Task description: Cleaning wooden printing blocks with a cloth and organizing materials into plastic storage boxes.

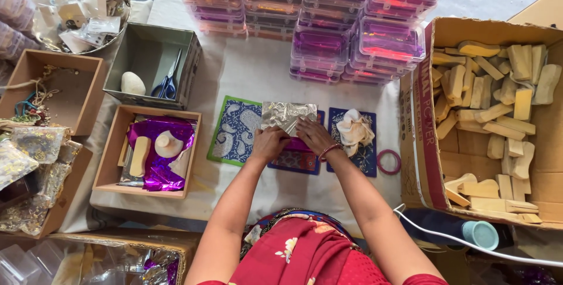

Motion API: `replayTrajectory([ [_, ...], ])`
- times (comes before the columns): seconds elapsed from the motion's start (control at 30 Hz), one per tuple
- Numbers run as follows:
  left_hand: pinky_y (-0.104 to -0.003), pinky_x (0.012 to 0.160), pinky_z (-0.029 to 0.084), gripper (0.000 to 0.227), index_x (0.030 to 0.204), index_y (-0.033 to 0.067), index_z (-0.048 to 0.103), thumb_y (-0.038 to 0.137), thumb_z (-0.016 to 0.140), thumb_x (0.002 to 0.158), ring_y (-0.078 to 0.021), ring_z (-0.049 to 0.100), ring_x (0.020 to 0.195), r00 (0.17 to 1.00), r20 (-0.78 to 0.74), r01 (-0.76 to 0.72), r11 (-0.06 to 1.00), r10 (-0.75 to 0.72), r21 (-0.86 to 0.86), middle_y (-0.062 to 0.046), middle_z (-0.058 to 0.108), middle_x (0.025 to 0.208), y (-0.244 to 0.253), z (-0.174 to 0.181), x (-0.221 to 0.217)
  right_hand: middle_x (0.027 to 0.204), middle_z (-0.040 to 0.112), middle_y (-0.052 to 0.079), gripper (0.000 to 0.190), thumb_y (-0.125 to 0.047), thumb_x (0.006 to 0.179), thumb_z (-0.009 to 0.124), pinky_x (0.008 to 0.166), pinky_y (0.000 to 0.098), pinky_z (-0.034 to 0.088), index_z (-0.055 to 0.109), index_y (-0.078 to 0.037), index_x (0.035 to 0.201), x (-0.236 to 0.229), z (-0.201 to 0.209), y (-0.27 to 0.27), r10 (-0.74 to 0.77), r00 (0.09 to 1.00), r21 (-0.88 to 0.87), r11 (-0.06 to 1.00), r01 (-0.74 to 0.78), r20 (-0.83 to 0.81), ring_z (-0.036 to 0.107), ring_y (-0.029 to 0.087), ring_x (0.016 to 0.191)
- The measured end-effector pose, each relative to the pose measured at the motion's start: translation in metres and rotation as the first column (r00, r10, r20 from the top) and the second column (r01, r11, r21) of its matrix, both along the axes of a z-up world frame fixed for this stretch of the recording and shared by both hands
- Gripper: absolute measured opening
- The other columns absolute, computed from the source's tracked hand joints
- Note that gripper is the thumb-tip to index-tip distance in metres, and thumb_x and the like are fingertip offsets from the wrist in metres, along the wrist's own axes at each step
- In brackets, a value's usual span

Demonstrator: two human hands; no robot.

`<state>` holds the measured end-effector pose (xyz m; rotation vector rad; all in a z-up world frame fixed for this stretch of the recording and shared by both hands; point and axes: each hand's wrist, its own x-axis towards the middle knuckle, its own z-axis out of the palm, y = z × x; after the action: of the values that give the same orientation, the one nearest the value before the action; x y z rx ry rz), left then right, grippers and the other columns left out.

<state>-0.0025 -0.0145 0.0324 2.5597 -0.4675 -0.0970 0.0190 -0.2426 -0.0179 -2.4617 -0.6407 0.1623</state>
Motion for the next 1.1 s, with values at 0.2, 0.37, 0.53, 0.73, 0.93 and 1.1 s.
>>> replayTrajectory([
  [0.2,-0.046,0.092,0.041,0.021,0.100,0.0216,0.080,0.036,0.072,0.088,-0.0219,0.064,0.109,1.000,-0.029,-0.010,0.999,0.009,-0.040,0.003,0.072,0.109,0.003,-0.010,-0.003,0.158,0.048,0.011,0.056,-0.047,0.105,0.044,0.120,0.0441,0.030,0.062,-0.006,0.139,-0.002,0.000,0.000,-0.013,1.000,0.003,1.000,0.013,0.011,0.036,0.032,0.150],
  [0.37,-0.047,0.093,0.043,0.022,0.101,0.0225,0.080,0.038,0.071,0.088,-0.0235,0.065,0.108,0.999,-0.051,-0.014,0.997,0.011,-0.069,0.002,0.072,0.110,0.004,-0.006,-0.002,0.158,0.049,0.010,0.055,-0.047,0.106,0.042,0.121,0.0436,0.030,0.063,-0.006,0.138,0.000,-0.002,0.001,-0.033,0.999,0.026,0.999,0.033,-0.017,0.037,0.031,0.151],
  [0.53,-0.049,0.094,0.044,0.023,0.102,0.0230,0.080,0.041,0.068,0.092,-0.0248,0.065,0.109,0.997,-0.074,-0.016,1.000,0.015,-0.016,0.001,0.072,0.111,0.002,-0.008,0.002,0.158,0.049,0.009,0.055,-0.047,0.106,0.042,0.121,0.0429,0.031,0.064,-0.005,0.136,0.004,0.001,0.000,-0.027,0.998,0.052,0.998,0.030,-0.058,0.038,0.029,0.151],
  [0.73,-0.054,0.099,0.045,0.030,0.114,0.0304,0.076,0.044,0.068,0.089,-0.0228,0.069,0.112,0.952,-0.303,-0.048,0.999,0.046,0.001,0.003,0.073,0.117,-0.002,0.001,0.017,0.158,0.048,0.010,0.055,-0.046,0.106,0.042,0.120,0.0438,0.030,0.066,-0.004,0.133,0.003,-0.001,-0.001,-0.025,0.997,0.073,0.997,0.030,-0.066,0.037,0.032,0.150],
  [0.93,-0.052,0.101,0.047,0.036,0.114,0.0320,0.077,0.048,0.071,0.082,-0.0231,0.069,0.113,0.918,-0.394,-0.068,0.995,0.036,-0.068,0.003,0.075,0.119,0.005,-0.032,0.032,0.155,0.052,0.010,0.049,-0.043,0.105,0.048,0.118,0.0434,0.034,0.069,-0.004,0.127,0.009,-0.013,-0.002,-0.049,0.995,0.122,0.991,0.059,-0.090,0.040,0.034,0.148],
  [1.1,-0.055,0.104,0.041,0.036,0.107,0.0277,0.080,0.054,0.070,0.087,-0.0258,0.070,0.111,0.891,-0.441,-0.093,0.994,0.106,0.051,-0.002,0.079,0.110,0.003,-0.039,0.035,0.150,0.058,0.010,0.045,-0.040,0.105,0.051,0.118,0.0417,0.038,0.069,-0.006,0.127,0.012,-0.023,-0.002,-0.068,0.993,0.172,0.981,0.085,-0.101,0.045,0.034,0.146],
])
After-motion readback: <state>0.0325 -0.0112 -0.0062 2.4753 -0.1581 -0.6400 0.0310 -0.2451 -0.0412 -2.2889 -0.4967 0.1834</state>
